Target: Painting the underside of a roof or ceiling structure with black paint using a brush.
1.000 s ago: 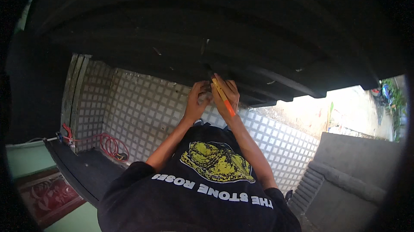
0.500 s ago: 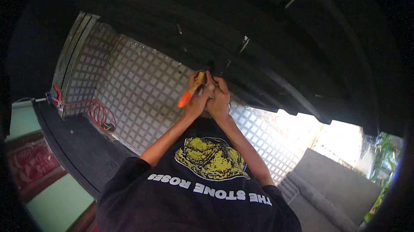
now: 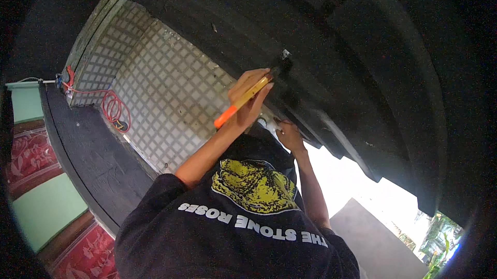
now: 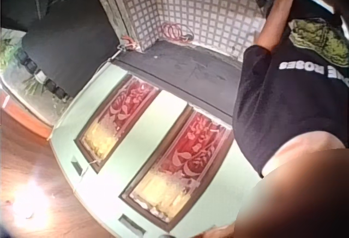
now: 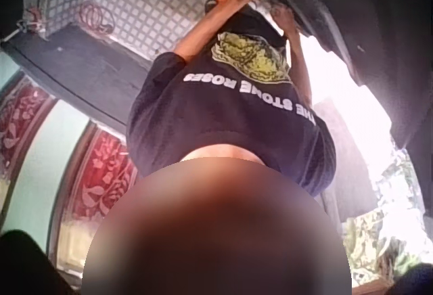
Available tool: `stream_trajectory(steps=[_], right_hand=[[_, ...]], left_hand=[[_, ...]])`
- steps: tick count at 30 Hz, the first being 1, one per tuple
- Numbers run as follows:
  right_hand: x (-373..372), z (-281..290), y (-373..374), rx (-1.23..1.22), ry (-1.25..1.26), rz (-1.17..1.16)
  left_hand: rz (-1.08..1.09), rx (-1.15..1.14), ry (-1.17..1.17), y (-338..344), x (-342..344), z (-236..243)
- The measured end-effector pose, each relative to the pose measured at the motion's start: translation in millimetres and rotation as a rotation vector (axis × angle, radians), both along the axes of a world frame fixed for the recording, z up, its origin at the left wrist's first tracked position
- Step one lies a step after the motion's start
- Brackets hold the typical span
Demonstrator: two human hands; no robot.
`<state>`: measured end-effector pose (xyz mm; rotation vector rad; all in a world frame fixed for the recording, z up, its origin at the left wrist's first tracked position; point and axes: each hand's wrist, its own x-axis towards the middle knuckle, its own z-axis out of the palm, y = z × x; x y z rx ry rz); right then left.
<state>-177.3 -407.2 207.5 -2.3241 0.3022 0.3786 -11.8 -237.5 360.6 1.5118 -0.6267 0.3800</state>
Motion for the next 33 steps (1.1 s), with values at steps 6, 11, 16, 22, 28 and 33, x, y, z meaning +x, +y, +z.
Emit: stream_trajectory(steps=[6,11,16,22,28,33], right_hand=[[-62,-53,-47,-0.035,0.067,0.005],[-80,-91,-70,0.075,0.078,-0.077],[-88,-114,-94,0.067,0.119,0.044],[-90,-116,-92,0.121,0.21,-0.06],[-88,-111,-85,0.126,0.072,-0.004],[-85,-112,-81,0.11,0.141,-0.02]], left_hand=[[0.069,0.294,0.067,10,-10,-88],[0.223,0.105,0.083,8,-38,-24],[0.154,0.008,-0.027,-19,-29,-34],[0.17,0.176,0.375,8,-43,-49],[0.221,-0.023,-0.01,-15,-27,3],[0.192,0.111,-0.079,-10,-21,-48]])
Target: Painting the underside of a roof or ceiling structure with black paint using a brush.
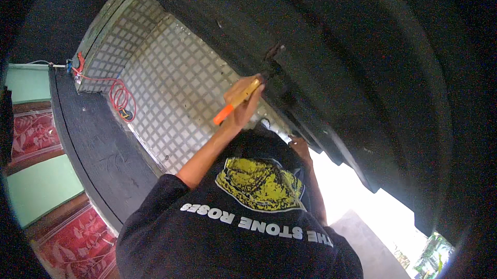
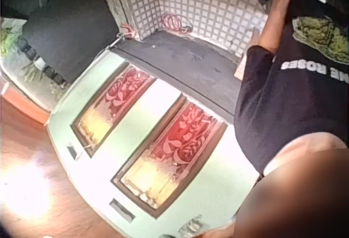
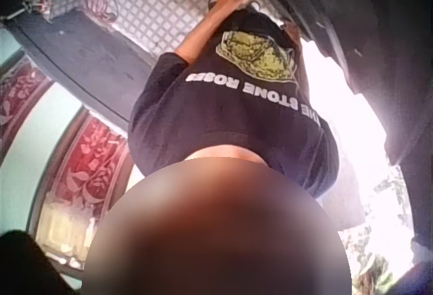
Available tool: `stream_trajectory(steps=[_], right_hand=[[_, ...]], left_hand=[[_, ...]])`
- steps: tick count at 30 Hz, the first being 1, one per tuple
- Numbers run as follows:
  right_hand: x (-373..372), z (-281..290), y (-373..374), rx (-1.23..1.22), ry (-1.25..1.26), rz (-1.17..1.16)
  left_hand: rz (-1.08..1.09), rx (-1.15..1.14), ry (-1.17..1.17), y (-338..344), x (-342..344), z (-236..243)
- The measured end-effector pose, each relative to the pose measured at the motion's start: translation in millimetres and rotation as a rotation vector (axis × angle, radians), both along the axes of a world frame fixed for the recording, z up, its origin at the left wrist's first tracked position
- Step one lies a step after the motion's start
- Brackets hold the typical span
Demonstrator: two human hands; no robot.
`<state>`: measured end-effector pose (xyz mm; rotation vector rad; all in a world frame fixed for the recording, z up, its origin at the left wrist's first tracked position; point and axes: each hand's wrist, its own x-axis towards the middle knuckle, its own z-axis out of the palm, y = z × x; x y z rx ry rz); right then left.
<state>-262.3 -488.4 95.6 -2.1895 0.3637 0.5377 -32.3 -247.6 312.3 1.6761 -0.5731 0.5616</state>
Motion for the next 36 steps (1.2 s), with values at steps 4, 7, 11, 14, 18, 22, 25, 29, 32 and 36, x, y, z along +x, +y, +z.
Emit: stream_trajectory(steps=[4,7,11,14,18,22,25,29,32,36], right_hand=[[-6,-15,2,0.038,0.003,-0.061],[-22,-31,-6,-0.06,-0.05,0.041],[-22,-10,5,-0.145,-0.172,0.149],[-16,-9,5,0.04,-0.056,0.027],[-21,-20,6,0.148,-0.142,-0.079],[-48,-80,-14,0.512,-0.238,-0.252],[-36,-81,-14,-0.022,-0.235,0.062],[-43,-68,-17,0.944,-0.246,-0.308],[-35,-58,-18,-0.201,-0.511,0.393],[-25,-19,0,0.174,-0.108,-0.051]], left_hand=[[-0.014,0.041,0.13,16,-6,-1],[-0.057,0.013,-0.053,7,-11,52],[-0.072,-0.035,-0.026,-16,-4,36],[-0.044,-0.033,-0.132,-13,-2,5],[-0.028,-0.023,-0.065,-9,-5,13],[-0.115,0.111,0.046,-1,-10,-45],[-0.122,0.273,0.362,25,-24,-41],[-0.004,0.028,0.258,15,-27,28],[-0.014,-0.132,0.008,3,-14,55],[-0.049,-0.103,0.444,-6,-9,-8]])
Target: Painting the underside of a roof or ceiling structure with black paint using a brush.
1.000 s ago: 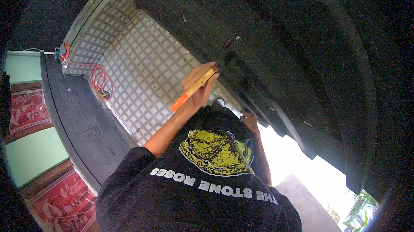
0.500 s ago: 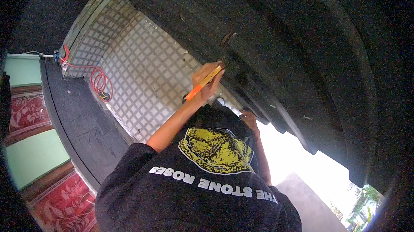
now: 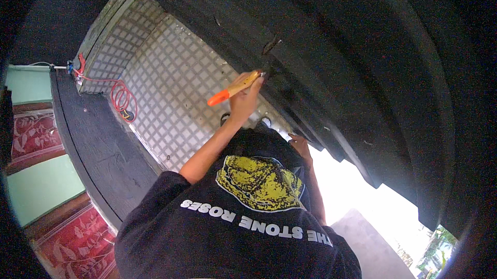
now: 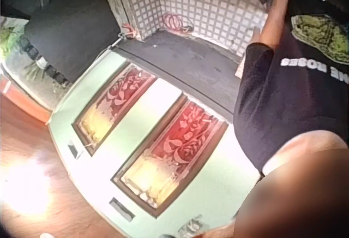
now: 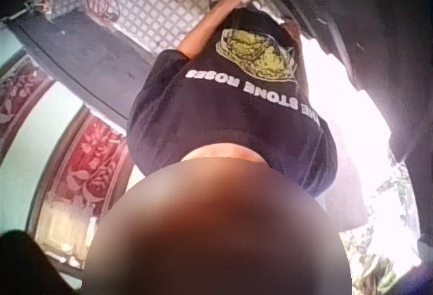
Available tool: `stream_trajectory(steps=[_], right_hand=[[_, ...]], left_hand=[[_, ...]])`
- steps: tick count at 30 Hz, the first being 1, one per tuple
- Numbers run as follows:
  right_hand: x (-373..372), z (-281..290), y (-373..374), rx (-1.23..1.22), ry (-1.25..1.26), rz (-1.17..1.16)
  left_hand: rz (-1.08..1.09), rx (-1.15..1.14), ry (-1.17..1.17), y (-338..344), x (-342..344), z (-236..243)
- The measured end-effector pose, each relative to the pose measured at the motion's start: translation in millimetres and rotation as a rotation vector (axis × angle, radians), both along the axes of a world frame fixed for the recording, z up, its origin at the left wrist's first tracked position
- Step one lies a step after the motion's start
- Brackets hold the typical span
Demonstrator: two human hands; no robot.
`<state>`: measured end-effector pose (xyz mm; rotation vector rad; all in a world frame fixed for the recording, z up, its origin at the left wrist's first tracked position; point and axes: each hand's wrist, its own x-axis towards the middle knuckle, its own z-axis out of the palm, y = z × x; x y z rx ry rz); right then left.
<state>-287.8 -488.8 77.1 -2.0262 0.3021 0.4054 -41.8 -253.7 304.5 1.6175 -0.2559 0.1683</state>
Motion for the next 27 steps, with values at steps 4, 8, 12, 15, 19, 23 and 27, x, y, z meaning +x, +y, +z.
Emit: stream_trajectory(steps=[4,8,12,15,19,23,27], right_hand=[[5,17,5,-0.098,0.099,-0.094],[-2,1,-2,-0.075,0.068,-0.125],[-2,-7,-6,0.031,-0.009,-0.069],[10,11,-1,-0.023,0.0,-0.048],[15,19,-3,-0.068,0.124,-0.022],[17,5,-8,-0.005,0.126,-0.055],[13,-12,-5,-0.019,0.03,-0.061]], left_hand=[[-0.069,-0.23,0.462,17,-18,-35],[-0.067,-0.262,0.53,13,-21,8],[-0.103,-0.162,0.529,12,-5,38],[-0.134,-0.114,0.46,7,5,39],[-0.123,-0.041,0.359,3,4,42],[-0.093,-0.053,0.367,-4,4,40],[-0.038,-0.104,0.377,-3,4,52]])
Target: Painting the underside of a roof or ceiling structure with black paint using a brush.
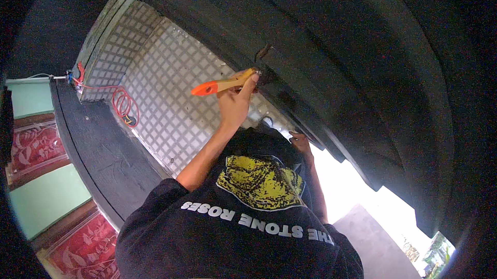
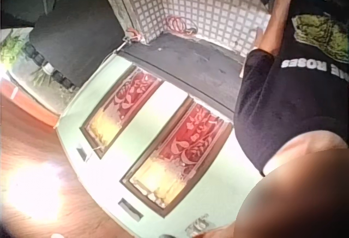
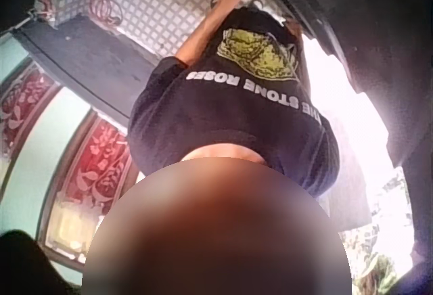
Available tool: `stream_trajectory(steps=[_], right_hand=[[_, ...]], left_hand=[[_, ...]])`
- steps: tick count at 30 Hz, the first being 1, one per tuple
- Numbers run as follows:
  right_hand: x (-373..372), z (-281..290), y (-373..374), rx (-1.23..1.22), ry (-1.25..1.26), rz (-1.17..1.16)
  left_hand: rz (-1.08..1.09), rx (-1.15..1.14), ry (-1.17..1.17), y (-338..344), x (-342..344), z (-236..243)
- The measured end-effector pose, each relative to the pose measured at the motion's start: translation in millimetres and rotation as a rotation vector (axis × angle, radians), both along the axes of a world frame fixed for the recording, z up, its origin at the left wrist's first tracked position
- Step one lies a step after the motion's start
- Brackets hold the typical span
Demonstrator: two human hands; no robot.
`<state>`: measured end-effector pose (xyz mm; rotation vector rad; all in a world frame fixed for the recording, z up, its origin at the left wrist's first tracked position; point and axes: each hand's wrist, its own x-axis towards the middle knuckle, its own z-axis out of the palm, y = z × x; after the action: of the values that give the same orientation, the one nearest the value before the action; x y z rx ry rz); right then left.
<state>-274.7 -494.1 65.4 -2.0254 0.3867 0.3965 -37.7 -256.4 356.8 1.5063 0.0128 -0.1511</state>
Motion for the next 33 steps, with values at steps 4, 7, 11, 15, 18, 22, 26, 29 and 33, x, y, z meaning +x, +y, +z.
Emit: stream_trajectory(steps=[4,7,11,15,18,22,26,29,33], right_hand=[[-10,-16,-13,-0.104,0.09,0.166],[2,-13,-2,-0.018,0.009,0.03],[-15,-2,-6,0.036,0.018,-0.022],[-10,0,-4,-0.109,-0.042,0.034],[3,12,-4,0.033,0.037,0.027],[-7,-7,-18,-0.049,-0.049,0.106],[11,4,-17,-0.035,0.133,0.187],[13,2,-16,-0.014,0.014,0.225],[5,-2,-23,-0.011,-0.053,0.253]], left_hand=[[0.072,-0.193,-0.027,-12,2,19],[0.183,-0.286,-0.053,2,15,54],[0.112,-0.209,-0.141,3,16,58],[0.241,0.049,-0.055,17,-5,15],[0.367,0.349,-0.369,18,-18,0],[0.148,0.362,-0.556,-2,-26,-6],[0.204,0.187,-0.479,-14,-31,-15],[0.191,0.184,-0.462,-16,-31,-15],[0.131,0.215,-0.368,-16,-32,-7]])
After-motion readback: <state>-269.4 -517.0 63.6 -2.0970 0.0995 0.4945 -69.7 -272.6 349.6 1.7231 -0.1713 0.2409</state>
